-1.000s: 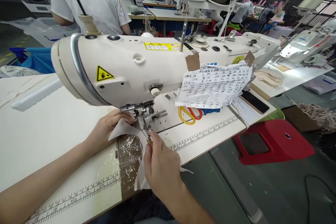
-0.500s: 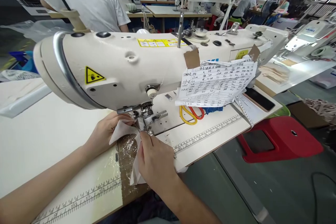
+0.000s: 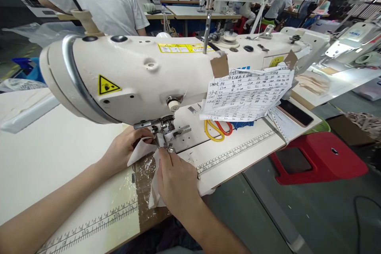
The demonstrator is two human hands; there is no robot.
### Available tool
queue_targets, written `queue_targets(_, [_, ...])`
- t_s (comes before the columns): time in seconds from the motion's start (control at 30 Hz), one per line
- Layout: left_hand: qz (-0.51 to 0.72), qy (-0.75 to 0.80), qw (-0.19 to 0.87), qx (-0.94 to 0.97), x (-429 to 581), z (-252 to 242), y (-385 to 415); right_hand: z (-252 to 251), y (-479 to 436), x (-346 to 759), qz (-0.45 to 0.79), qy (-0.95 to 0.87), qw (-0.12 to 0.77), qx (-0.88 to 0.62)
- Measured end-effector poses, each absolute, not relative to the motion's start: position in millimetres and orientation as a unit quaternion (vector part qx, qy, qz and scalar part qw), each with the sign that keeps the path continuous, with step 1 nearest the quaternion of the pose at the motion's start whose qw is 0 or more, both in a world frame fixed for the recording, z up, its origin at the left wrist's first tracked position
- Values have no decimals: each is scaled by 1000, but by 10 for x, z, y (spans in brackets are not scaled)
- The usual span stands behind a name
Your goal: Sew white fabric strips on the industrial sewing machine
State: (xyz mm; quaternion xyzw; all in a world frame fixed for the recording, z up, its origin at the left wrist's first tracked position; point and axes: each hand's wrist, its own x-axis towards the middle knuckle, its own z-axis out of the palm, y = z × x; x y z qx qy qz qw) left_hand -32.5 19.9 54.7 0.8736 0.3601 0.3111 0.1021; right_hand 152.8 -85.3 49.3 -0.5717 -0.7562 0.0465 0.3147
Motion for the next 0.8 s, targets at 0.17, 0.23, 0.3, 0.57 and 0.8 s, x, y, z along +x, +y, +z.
queue_targets(0.17, [310, 360, 130, 870, -353, 557, 241, 509, -870, 1528, 45, -762, 319, -562])
queue_targets(0.23, [313, 361, 151, 865, -369, 568, 250, 509, -872, 1532, 52, -760, 324, -562])
queue_targets(0.3, [315, 367, 161, 861, -376, 579, 250, 506, -869, 1534, 54, -757, 324, -565])
queue_targets(0.57, [331, 303, 41, 893, -349, 532, 213, 488, -818, 1498, 44, -754, 311, -577])
queue_targets(0.8, [268, 230, 41, 935, -454, 617, 212, 544, -1180, 1635, 99, -732, 355, -572])
